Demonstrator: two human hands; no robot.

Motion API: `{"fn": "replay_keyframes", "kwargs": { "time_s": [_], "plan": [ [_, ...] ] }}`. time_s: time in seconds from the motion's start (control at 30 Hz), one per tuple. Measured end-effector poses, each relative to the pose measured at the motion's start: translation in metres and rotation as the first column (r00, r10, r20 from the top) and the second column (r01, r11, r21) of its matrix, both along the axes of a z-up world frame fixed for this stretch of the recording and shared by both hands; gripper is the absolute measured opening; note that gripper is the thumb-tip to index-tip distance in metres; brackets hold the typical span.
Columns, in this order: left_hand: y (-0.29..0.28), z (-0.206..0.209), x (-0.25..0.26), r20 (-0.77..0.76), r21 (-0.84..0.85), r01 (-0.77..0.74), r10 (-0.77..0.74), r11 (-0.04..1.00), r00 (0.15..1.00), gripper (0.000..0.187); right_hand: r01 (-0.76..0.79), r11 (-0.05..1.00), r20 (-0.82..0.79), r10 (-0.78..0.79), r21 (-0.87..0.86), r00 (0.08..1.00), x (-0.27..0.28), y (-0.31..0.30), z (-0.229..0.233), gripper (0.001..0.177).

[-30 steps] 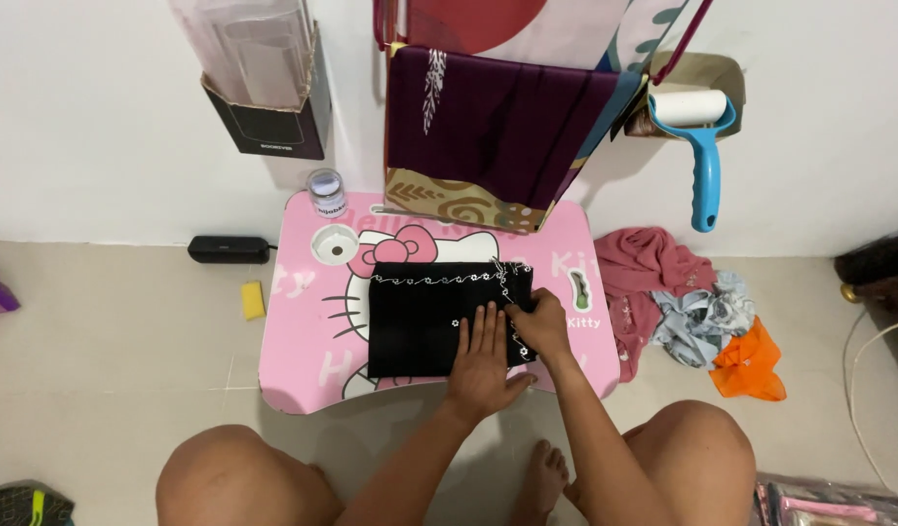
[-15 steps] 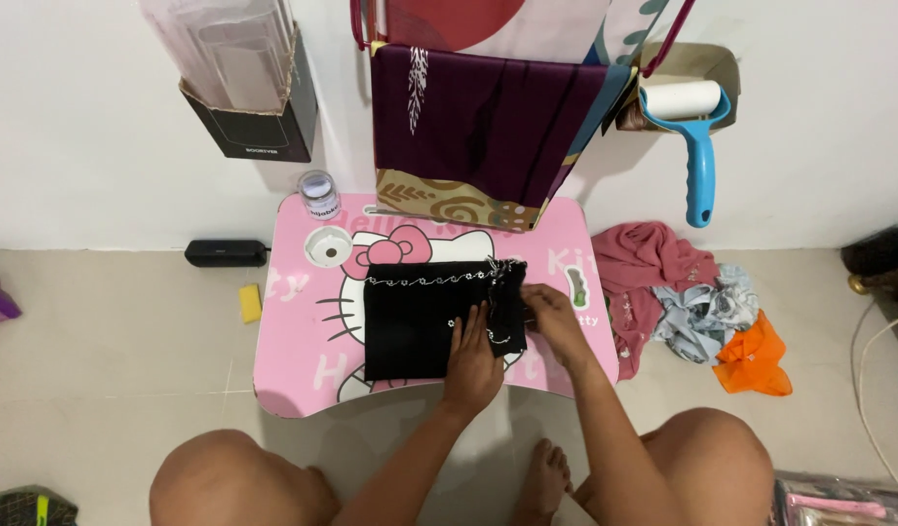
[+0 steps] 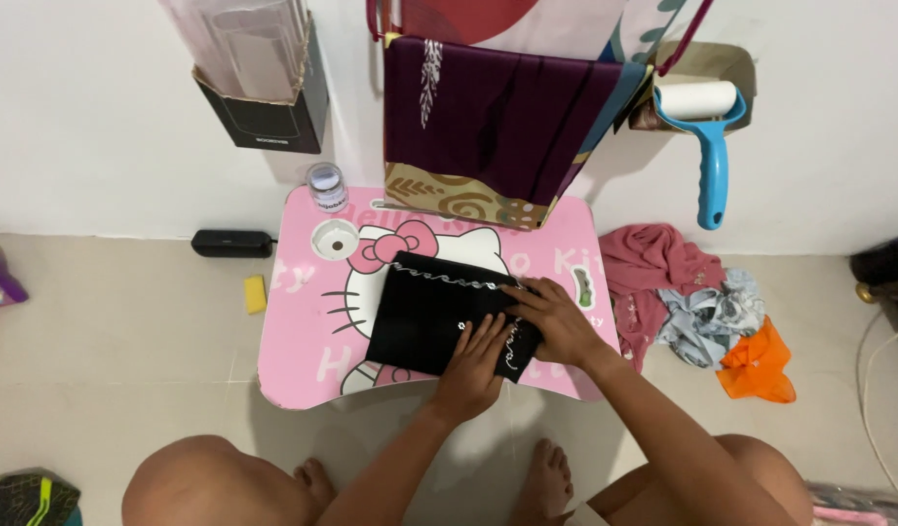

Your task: The person is cleaning a black hijab using a lint roller, folding and unfolding the fabric to reach all areas on a small table.

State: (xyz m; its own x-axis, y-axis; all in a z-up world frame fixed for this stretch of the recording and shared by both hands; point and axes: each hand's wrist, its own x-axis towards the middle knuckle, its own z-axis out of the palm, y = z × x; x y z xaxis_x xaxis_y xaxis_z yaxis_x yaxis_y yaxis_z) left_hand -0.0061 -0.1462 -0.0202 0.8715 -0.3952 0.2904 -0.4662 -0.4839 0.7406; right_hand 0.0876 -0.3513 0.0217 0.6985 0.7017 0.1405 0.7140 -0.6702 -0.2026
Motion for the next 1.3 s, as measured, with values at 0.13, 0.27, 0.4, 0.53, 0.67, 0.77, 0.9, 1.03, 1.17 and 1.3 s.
{"fn": "replay_keyframes", "kwargs": {
  "time_s": [0.13,0.27,0.4,0.53,0.67,0.77,0.9,1.03,1.17,1.3],
  "plan": [
    [0.012,0.005,-0.006,-0.054,-0.083,0.081,-0.086,0.993,0.995,0.077,-0.027,0.999,0.047,0.027,0.017,0.999,-0.002,-0.022,-0.01,0.058],
    [0.028,0.023,-0.013,-0.235,-0.302,0.089,-0.165,0.949,0.958,0.072,0.03,0.996,0.007,-0.031,0.082,1.0,-0.015,-0.019,0.001,0.056],
    [0.042,0.026,-0.016,-0.417,-0.498,-0.047,-0.192,0.866,0.888,0.061,0.095,0.97,-0.187,-0.053,0.223,0.981,-0.008,-0.012,0.005,0.042],
    [0.045,-0.025,-0.012,-0.424,-0.654,-0.13,-0.22,0.745,0.878,0.062,0.166,0.898,-0.424,0.025,0.407,0.906,0.013,0.005,0.037,0.027],
    [0.051,-0.048,-0.009,-0.603,-0.704,-0.447,-0.131,0.552,0.787,0.054,0.345,0.867,-0.682,-0.008,0.36,0.731,0.039,0.041,0.053,0.023],
    [0.06,-0.087,0.001,-0.713,-0.682,-0.63,-0.145,0.373,0.686,0.057,0.413,0.809,-0.761,0.065,0.419,0.646,0.056,0.067,0.055,0.027],
    [0.087,-0.06,0.013,-0.836,-0.541,-0.836,-0.168,0.088,0.523,0.076,0.556,0.678,-0.869,0.283,0.481,0.406,0.081,0.084,0.034,0.022],
    [0.071,-0.046,0.005,-0.842,-0.539,-0.813,-0.115,0.219,0.527,0.078,0.587,0.665,-0.887,0.351,0.461,0.3,0.06,0.086,0.05,0.037],
    [0.056,0.023,-0.02,-0.524,-0.603,-0.376,0.005,0.703,0.852,0.048,0.462,0.807,-0.923,0.255,0.367,0.287,0.059,0.06,0.031,0.038],
    [0.052,0.046,-0.039,-0.192,-0.384,-0.076,0.0,0.92,0.981,0.061,0.363,0.889,-0.928,0.153,0.279,0.339,0.048,0.04,0.03,0.014]
  ]
}}
